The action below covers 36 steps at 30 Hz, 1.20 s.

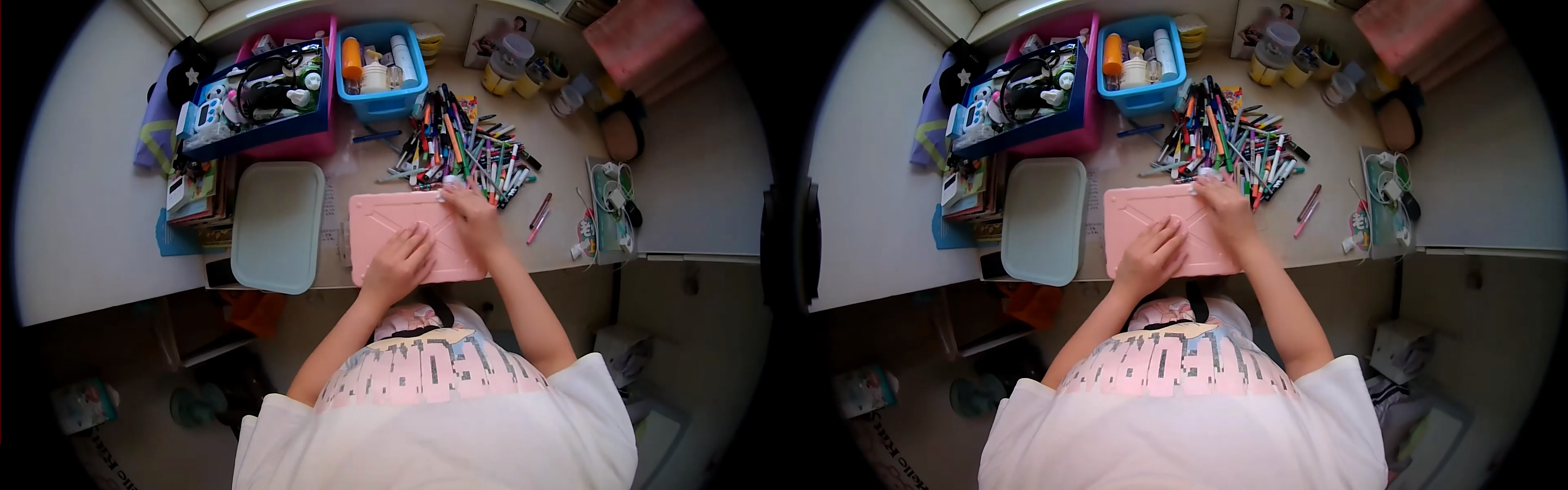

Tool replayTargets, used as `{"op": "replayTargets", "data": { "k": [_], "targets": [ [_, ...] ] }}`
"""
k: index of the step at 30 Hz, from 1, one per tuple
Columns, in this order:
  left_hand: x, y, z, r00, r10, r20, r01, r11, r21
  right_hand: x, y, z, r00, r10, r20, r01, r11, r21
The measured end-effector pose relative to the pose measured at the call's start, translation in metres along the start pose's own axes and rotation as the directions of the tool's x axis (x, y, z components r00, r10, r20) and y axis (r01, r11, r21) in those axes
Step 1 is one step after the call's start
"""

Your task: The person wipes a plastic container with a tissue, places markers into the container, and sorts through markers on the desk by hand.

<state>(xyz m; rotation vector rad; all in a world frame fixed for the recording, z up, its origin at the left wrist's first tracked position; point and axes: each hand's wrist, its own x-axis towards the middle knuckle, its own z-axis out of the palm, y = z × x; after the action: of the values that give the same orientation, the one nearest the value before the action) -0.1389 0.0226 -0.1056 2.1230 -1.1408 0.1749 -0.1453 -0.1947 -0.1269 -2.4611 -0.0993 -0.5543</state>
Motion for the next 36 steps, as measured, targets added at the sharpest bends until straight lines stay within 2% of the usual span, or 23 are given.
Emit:
{"op": "replayTargets", "data": {
  "k": [1, 4, 6, 9, 10, 12, 13, 15, 16, 18, 21, 23, 26, 27, 28, 29, 31, 32, 35, 36],
  "targets": [
    [0.000, -0.001, 0.001, 1.000, -0.001, -0.004, 0.001, 1.000, 0.002, 0.006, -0.006, 0.017, 0.996, -0.088, 0.011, 0.088, 0.995, 0.038],
    [-0.001, -0.003, 0.001, 1.000, 0.003, -0.005, -0.003, 1.000, 0.003, 0.015, -0.027, 0.035, 0.993, -0.112, 0.044, 0.107, 0.988, 0.114],
    [0.000, -0.003, 0.001, 1.000, 0.009, -0.006, -0.009, 1.000, 0.004, 0.014, -0.017, 0.010, 0.989, -0.112, 0.097, 0.105, 0.992, 0.071],
    [0.001, -0.003, 0.001, 1.000, -0.004, -0.025, 0.004, 1.000, 0.008, -0.005, 0.010, -0.022, 1.000, -0.002, -0.016, 0.001, 0.998, -0.060],
    [0.002, -0.004, 0.002, 1.000, 0.010, -0.029, -0.009, 1.000, 0.016, 0.000, 0.009, -0.017, 1.000, -0.011, -0.017, 0.010, 0.999, -0.053],
    [0.001, -0.002, 0.002, 0.998, 0.037, -0.053, -0.037, 0.999, 0.005, 0.001, -0.001, 0.000, 0.998, -0.057, -0.035, 0.056, 0.998, -0.040],
    [0.001, -0.004, 0.000, 0.998, 0.034, -0.053, -0.033, 0.999, 0.008, 0.011, -0.010, 0.014, 0.990, -0.142, 0.003, 0.142, 0.990, -0.025],
    [0.000, -0.007, -0.002, 0.999, 0.050, 0.000, -0.050, 0.997, -0.064, 0.031, -0.035, 0.054, 0.968, -0.246, 0.049, 0.237, 0.963, 0.130],
    [-0.006, -0.009, 0.004, 1.000, -0.009, -0.013, 0.008, 0.995, -0.104, 0.043, -0.052, 0.064, 0.953, -0.285, 0.099, 0.269, 0.952, 0.148],
    [-0.011, -0.011, 0.004, 1.000, -0.025, 0.008, 0.026, 0.995, -0.098, 0.061, -0.068, 0.077, 0.914, -0.378, 0.148, 0.352, 0.920, 0.174],
    [-0.009, -0.008, 0.005, 0.995, -0.073, 0.062, 0.079, 0.992, -0.100, 0.057, -0.055, 0.062, 0.915, -0.337, 0.223, 0.305, 0.938, 0.167],
    [-0.002, -0.007, 0.002, 0.994, 0.050, -0.099, -0.056, 0.997, -0.059, 0.048, -0.041, 0.043, 0.962, -0.176, 0.209, 0.135, 0.971, 0.196],
    [-0.006, -0.011, 0.005, 0.996, 0.047, -0.079, -0.052, 0.997, -0.058, 0.051, -0.044, 0.055, 0.964, -0.201, 0.171, 0.174, 0.971, 0.164],
    [-0.009, -0.012, 0.007, 0.998, 0.044, -0.050, -0.048, 0.996, -0.081, 0.057, -0.053, 0.065, 0.952, -0.253, 0.171, 0.216, 0.954, 0.209],
    [-0.012, -0.011, 0.006, 1.000, -0.020, 0.004, 0.020, 0.994, -0.109, 0.064, -0.061, 0.076, 0.938, -0.304, 0.168, 0.257, 0.933, 0.253],
    [-0.015, -0.011, 0.008, 1.000, -0.023, 0.001, 0.023, 0.994, -0.108, 0.071, -0.070, 0.085, 0.918, -0.353, 0.181, 0.287, 0.906, 0.310],
    [-0.023, -0.017, 0.016, 0.998, -0.028, 0.051, 0.031, 0.998, -0.060, 0.066, -0.079, 0.093, 0.877, -0.423, 0.227, 0.377, 0.900, 0.217],
    [-0.028, -0.016, 0.020, 0.997, -0.054, 0.053, 0.057, 0.997, -0.057, 0.060, -0.077, 0.094, 0.843, -0.460, 0.279, 0.407, 0.884, 0.229],
    [-0.018, -0.014, 0.013, 1.000, 0.012, -0.007, -0.013, 0.996, -0.093, 0.054, -0.066, 0.072, 0.841, -0.400, 0.364, 0.327, 0.912, 0.246],
    [-0.012, -0.012, 0.007, 0.996, 0.021, -0.089, -0.033, 0.990, -0.134, 0.060, -0.062, 0.068, 0.849, -0.380, 0.368, 0.323, 0.923, 0.207]
  ]
}}
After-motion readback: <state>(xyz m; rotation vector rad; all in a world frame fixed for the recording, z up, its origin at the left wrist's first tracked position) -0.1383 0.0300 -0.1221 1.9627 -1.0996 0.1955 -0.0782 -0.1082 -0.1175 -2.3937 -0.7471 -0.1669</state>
